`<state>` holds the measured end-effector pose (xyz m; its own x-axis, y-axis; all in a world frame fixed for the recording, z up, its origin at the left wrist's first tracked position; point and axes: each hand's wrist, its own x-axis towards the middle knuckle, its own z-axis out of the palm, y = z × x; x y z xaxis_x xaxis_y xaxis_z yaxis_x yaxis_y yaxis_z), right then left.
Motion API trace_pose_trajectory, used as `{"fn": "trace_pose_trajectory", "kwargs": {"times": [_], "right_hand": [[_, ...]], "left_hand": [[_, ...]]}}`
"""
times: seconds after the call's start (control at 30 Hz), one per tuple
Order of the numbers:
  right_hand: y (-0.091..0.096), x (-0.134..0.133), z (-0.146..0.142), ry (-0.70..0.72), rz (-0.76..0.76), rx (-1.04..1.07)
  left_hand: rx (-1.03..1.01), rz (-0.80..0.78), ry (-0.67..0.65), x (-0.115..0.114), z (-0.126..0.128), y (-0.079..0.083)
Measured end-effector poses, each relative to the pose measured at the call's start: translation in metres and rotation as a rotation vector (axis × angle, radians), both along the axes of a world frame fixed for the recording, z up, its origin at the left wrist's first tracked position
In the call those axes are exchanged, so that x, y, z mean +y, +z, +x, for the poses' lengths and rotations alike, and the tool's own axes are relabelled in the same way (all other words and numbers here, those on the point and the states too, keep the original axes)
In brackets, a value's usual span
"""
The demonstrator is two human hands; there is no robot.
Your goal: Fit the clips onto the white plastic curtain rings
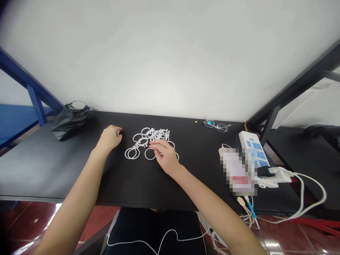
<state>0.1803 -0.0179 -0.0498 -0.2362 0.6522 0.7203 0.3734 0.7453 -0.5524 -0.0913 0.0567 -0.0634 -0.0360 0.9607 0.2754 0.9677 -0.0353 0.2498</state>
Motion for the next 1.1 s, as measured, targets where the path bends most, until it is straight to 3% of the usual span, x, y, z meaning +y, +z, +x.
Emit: {"fn": "trace_pose_trajectory", "kwargs": {"times": [0.17,0.33,0.4,0.5,0.6,0.67,0.8,0.9,1.1], "right_hand": [[-0.001,0.001,0.000,-0.013,-0.015,0.012],[0.003,-0.001,0.000,-0.064,-0.036,0.058],[0.005,-0.002,0.000,-0.091,-0.038,0.102],[0.005,-0.003,0.000,-0.115,-0.075,0.219],[0.005,-0.004,-0.002,-0.130,-0.182,0.365],[0.007,-0.005,-0.004,-0.153,-0.255,0.473],[0.014,-0.005,-0.007,-0.172,-0.392,0.616],[0.015,-0.005,-0.009,-0.143,-0.442,0.634],[0.011,-0.005,-0.008,-0.070,-0.454,0.597]], "left_hand": [[0.065,-0.085,0.105,-0.007,-0.002,0.004],[-0.037,0.098,0.135,-0.012,0.013,0.016],[-0.148,0.236,0.042,-0.018,0.029,0.026],[-0.299,0.474,-0.220,-0.035,0.060,0.040],[-0.283,0.466,-0.595,-0.057,0.091,0.043],[-0.266,0.404,-0.700,-0.066,0.106,0.039],[-0.339,0.314,-0.782,-0.065,0.115,0.026],[-0.474,0.299,-0.747,-0.058,0.110,0.022],[-0.618,0.246,-0.716,-0.059,0.106,0.030]]}}
